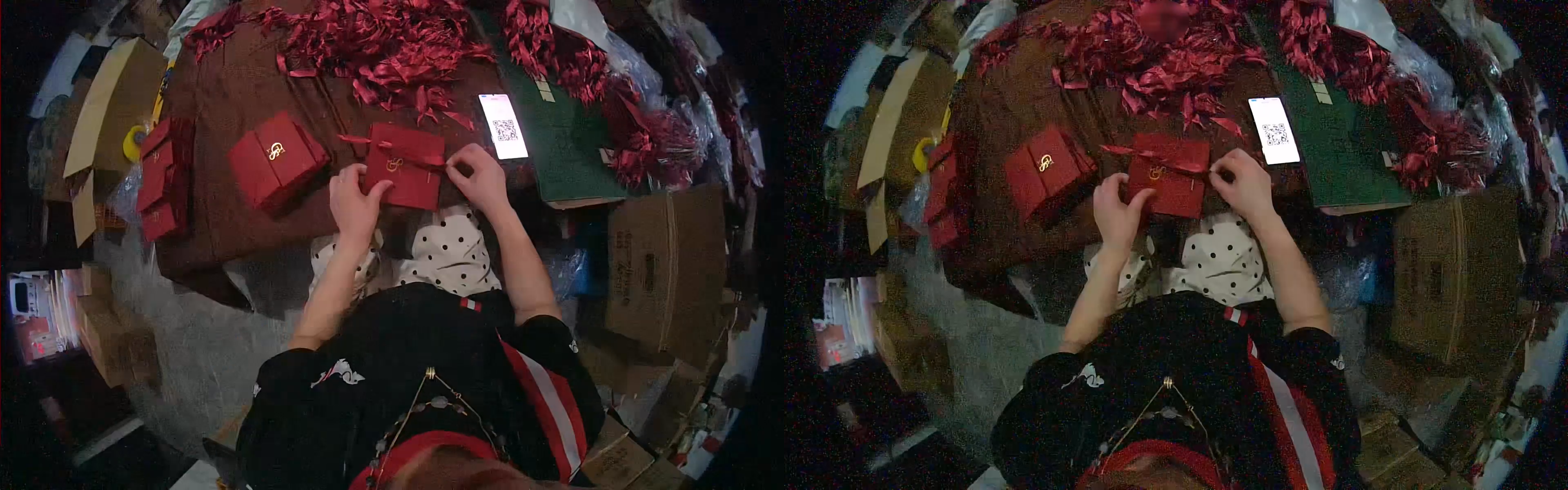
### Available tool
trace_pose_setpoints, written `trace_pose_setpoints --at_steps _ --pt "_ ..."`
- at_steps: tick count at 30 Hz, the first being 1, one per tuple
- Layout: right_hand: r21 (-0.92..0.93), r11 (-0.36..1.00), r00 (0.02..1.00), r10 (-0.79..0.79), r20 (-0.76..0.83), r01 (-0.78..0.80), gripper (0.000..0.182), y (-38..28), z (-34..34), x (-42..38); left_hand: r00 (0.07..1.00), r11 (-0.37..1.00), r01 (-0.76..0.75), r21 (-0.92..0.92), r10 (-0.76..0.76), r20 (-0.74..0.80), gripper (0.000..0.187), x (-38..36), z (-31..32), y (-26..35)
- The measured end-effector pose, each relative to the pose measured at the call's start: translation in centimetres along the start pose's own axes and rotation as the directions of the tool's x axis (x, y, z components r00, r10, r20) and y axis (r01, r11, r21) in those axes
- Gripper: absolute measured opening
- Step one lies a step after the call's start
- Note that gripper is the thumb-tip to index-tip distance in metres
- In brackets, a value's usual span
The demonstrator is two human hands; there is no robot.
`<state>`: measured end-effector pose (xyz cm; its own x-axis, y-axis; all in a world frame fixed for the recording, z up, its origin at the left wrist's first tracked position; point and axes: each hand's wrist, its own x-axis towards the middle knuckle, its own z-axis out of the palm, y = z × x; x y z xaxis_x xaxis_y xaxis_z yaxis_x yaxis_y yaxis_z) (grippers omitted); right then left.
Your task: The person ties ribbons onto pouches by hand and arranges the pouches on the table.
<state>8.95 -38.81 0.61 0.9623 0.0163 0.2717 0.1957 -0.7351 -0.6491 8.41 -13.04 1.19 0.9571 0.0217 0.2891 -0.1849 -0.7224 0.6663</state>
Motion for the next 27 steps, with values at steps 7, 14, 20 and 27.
trace_pose_setpoints --at_steps 7,14,20,27 --pt "-0.061 0.907 0.891 -0.422 -0.170 0.418 0.026 -4.4 -2.7 3.2 0.994 0.997 -0.052 0.049 0.056 -0.097 0.046 1.7 0.3 -0.9" --pt "-0.026 0.983 0.983 -0.182 -0.038 0.181 0.019 -2.2 -0.9 -0.1 1.000 0.989 0.026 0.144 -0.027 0.010 0.055 1.7 0.9 -2.1" --pt "-0.264 0.925 0.958 0.236 -0.164 -0.273 0.027 -1.2 0.2 2.4 0.991 0.990 -0.080 0.116 0.092 -0.097 0.053 1.2 1.3 -2.7" --pt "-0.109 0.965 0.965 -0.247 -0.085 0.238 0.020 -5.8 1.8 7.2 0.976 0.985 -0.108 0.135 0.131 -0.173 0.050 0.5 2.5 -3.1"
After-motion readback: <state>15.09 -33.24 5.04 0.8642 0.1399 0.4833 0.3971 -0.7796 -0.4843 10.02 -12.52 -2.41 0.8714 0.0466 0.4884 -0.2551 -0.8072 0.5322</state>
